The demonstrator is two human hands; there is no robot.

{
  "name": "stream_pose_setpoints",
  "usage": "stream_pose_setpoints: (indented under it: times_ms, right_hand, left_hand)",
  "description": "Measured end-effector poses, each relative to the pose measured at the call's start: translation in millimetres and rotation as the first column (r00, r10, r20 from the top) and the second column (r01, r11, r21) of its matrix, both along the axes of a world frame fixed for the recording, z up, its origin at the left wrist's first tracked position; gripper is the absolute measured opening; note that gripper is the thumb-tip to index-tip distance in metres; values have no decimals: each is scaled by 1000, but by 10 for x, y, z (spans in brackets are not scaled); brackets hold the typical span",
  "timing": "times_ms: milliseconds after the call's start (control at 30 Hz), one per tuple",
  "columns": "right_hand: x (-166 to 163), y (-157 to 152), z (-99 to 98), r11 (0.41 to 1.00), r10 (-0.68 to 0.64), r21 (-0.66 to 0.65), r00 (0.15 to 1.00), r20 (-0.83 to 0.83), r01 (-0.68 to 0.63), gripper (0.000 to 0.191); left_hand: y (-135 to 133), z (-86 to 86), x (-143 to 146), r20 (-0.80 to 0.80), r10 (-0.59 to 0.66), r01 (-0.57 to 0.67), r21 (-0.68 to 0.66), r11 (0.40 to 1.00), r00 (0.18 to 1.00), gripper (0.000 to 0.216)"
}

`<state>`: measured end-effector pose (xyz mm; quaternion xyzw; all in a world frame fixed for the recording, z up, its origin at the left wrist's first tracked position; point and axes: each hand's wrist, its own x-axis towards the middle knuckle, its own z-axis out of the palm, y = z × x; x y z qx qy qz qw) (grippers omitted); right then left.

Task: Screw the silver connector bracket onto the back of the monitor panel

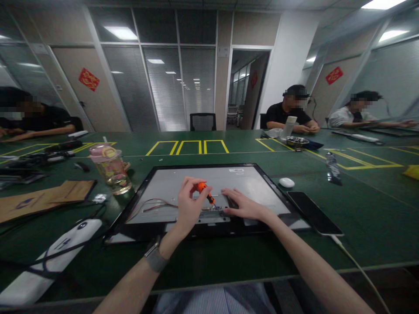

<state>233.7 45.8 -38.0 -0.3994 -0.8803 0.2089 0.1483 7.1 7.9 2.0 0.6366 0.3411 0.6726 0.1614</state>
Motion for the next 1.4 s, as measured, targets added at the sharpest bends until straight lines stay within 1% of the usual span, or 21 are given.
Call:
stream_pose_setpoints:
  times_ms: [100, 200, 300, 367, 433, 500, 700, 800, 867, 900, 1000, 1067, 1100, 1200, 1267, 1333, 1400]
  right_hand:
    - [3, 3, -6, 1000, -1, 2, 1000, 1, 1, 73]
    - [2, 4, -6, 1000, -6, -1, 1000, 7, 6, 74]
    - [-1, 5, -5, 1000, -10, -2, 1000, 12, 10, 74]
    - [-2, 4, -4, 1000, -12, -2, 1000, 10, 12, 73]
    - [-3, 1, 1, 1000, -15, -4, 1000, 11, 15, 73]
    - [-5, -5, 9, 1000, -18, -8, 1000, 14, 18, 75]
    - [-5, -16, 20, 1000, -12, -10, 1000, 14, 13, 74]
    - [-2, -11, 9, 1000, -13, -5, 1000, 14, 14, 75]
    - [-3, -9, 4, 1000, -12, -2, 1000, 16, 12, 76]
    - [-4, -9, 3, 1000, -11, -2, 1000, 12, 11, 76]
    - [-7, -10, 2, 1000, -5, -9, 1000, -8, 5, 74]
    - [-6, -9, -1, 1000, -7, -12, 1000, -10, 7, 74]
    - [-5, -9, -4, 1000, -8, -13, 1000, -7, 8, 74]
    - [-1, -8, -8, 1000, -14, -13, 1000, 1, 14, 75]
    - [-3, -11, -1, 1000, -13, -13, 1000, 4, 13, 75]
    - [-9, -16, 11, 1000, -8, -15, 1000, 8, 9, 75]
    - [-14, -21, 21, 1000, -6, -16, 1000, 10, 6, 74]
  left_hand:
    - [7, 10, 7, 20, 5, -4, -13, 1000, 1000, 13]
    - [8, 28, 5, 15, -38, 38, -34, 999, 999, 16]
    - [4, 46, -3, 6, -148, 148, -88, 985, 989, 22]
    - [1, 56, -12, 12, -238, 238, -142, 961, 971, 27]
    - [1, 59, -19, 23, -294, 293, -173, 940, 956, 30]
    - [6, 51, -24, 9, -292, 289, -166, 943, 956, 30]
    - [30, -4, -11, -73, -126, 123, -54, 991, 989, 27]
    - [17, -13, -4, -114, -87, 89, 9, 996, 990, 26]
    - [2, -10, -1, -145, -106, 108, 7, 994, 984, 26]
    - [-4, -6, 0, -155, -137, 136, -12, 991, 978, 26]
    - [-15, 9, 0, -132, -288, 276, -101, 956, 949, 30]
    - [-14, 23, -5, -109, -339, 325, -130, 937, 934, 31]
    - [-11, 30, -9, -109, -326, 312, -125, 942, 939, 30]
    - [1, 42, -20, -115, -192, 184, -75, 980, 975, 24]
    - [4, 38, -21, -97, -142, 137, -61, 989, 985, 22]
    - [-2, 27, -14, -88, -176, 170, -74, 983, 980, 25]
    - [-14, 21, -4, -70, -269, 261, -112, 959, 960, 33]
